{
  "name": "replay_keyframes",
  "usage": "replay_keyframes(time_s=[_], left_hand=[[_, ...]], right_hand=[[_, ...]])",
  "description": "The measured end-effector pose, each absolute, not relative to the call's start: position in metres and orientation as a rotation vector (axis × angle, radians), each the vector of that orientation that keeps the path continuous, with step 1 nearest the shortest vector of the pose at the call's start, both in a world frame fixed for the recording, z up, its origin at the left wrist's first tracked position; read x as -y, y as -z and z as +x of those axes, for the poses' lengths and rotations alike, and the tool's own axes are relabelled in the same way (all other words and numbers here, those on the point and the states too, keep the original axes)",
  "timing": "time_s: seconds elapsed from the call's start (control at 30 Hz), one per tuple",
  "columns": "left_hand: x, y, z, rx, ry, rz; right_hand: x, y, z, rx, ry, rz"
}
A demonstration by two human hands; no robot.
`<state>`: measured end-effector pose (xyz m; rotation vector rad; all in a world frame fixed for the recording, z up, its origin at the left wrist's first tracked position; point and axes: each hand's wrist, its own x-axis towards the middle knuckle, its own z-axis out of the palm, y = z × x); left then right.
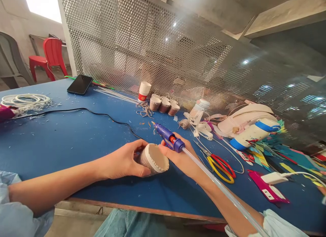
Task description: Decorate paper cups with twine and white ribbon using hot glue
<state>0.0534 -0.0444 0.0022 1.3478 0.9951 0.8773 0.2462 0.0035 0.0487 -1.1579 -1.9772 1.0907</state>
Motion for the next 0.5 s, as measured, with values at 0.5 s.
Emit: replay_keyframes(time_s=[0.5], left_hand=[[0.044,-0.001,0.053,-1.011,-0.856,1.456]], right_hand=[[-0.003,-0.038,0.249,2.020,-1.125,-1.220]])
